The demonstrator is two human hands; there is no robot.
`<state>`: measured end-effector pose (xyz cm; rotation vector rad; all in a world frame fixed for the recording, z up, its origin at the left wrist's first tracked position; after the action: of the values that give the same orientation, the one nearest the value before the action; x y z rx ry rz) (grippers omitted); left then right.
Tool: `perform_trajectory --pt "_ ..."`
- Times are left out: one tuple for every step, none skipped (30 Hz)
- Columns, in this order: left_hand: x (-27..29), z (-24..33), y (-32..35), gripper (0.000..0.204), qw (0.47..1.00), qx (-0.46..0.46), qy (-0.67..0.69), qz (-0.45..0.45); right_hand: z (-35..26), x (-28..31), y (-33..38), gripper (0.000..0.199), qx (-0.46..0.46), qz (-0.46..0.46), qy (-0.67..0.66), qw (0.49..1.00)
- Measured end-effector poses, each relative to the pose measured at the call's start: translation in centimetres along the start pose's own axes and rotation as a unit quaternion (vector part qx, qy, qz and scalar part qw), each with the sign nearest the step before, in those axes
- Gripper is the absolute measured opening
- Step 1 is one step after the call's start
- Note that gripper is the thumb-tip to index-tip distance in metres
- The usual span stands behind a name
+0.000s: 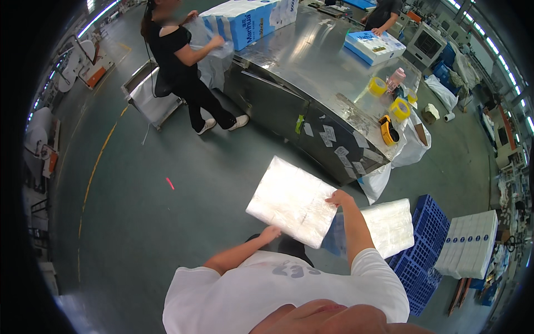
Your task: The person packs stacks of tissues into plastic bags and seals them using a handheld tape dispenser, then moves the sealed packages onto a metal table where other workers place them into blue shipping boxes.
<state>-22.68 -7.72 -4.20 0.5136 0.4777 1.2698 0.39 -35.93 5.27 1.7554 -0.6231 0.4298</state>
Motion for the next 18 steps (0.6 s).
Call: perform_trajectory --pt "0.7 -2.9 0.4 0.025 0.996 0.076 0.028 -0.026 -0.5 -0.7 -0.3 0.048 0.003 0.006 -0.005 1.0" --pt "1.3 -5.4 1.3 0.029 0.984 0.157 0.057 -0.054 -1.1 -1.2 -0.3 0.05 0.003 -0.007 0.02 1.0" --pt "1.7 -5.2 2.1 0.033 0.981 0.175 0.069 -0.042 0.3 -2.0 -1.2 0.052 -0.013 0.048 0.079 0.996" --pt "2.1 -4.2 3.0 0.038 0.977 0.197 0.079 -0.027 0.5 -3.0 -0.9 0.051 -0.005 0.037 0.079 0.996" --pt "2.5 -2.9 3.5 0.044 0.972 0.216 0.086 -0.014 0.4 -3.3 -0.3 0.05 0.001 0.029 0.076 0.997" --pt "3.2 -2.5 3.4 0.058 0.973 0.204 0.109 0.002 0.4 -3.6 0.5 0.049 -0.003 0.066 0.058 0.996" --pt "4.0 -2.5 2.6 0.06 0.979 0.168 0.114 -0.01 0.4 -4.2 1.4 0.047 -0.009 0.1 0.037 0.994" --pt "5.2 -5.0 0.7 0.06 0.969 0.195 0.151 0.001 -0.4 -4.5 2.4 0.047 -0.006 0.129 0.006 0.992" --pt "4.6 -2.9 1.3 0.054 0.954 0.224 0.198 -0.023 0.1 -6.0 3.0 0.047 -0.03 0.165 0.038 0.985" --pt "4.5 -2.7 1.5 0.054 0.935 0.224 0.274 -0.009 0.5 -7.7 3.8 0.047 -0.073 0.176 0.012 0.982" --pt "5.4 -4.1 1.2 0.053 0.914 0.236 0.328 0.018 -1.5 -8.3 5.4 0.047 -0.072 0.17 -0.032 0.982" --pt "5.5 -4.3 1.1 0.05 0.886 0.272 0.374 0.027 -1.3 -9.3 6.4 0.046 -0.09 0.165 -0.059 0.98" --pt "5.5 -4.5 1.2 0.047 0.855 0.305 0.417 0.043 -1.8 -10.7 7.4 0.045 -0.062 0.171 -0.026 0.983" --pt "5.3 -4.9 1.6 0.046 0.836 0.315 0.445 0.061 -2.1 -12.1 9.1 0.044 -0.062 0.181 -0.046 0.98" --pt "5.2 -5.5 2.1 0.045 0.818 0.321 0.471 0.077 -2.0 -13.9 10.5 0.045 -0.069 0.192 -0.051 0.978" --pt "5.5 -6.2 3.0 0.043 0.799 0.321 0.498 0.1 -2.6 -16.0 11.8 0.045 -0.069 0.202 -0.054 0.975" --pt "5.9 -7.5 4.6 0.044 0.797 0.364 0.454 0.162 -2.8 -18.5 13.5 0.045 -0.089 0.196 -0.067 0.974" --pt "6.1 -8.6 5.5 0.044 0.8 0.366 0.457 0.13 -3.4 -20.4 15.1 0.048 -0.088 0.208 -0.078 0.971"
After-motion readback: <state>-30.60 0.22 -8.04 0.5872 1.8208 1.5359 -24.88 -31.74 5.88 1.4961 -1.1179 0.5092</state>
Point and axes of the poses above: each hand's wrist, its own y-axis away from the middle knuckle, its own x-axis out of the back of the hand, z = x × y, the point moved 5 cm from there along -y, towards the middle knuckle, and after that the axes turned 3 degrees about y, right-handed, at the moved point
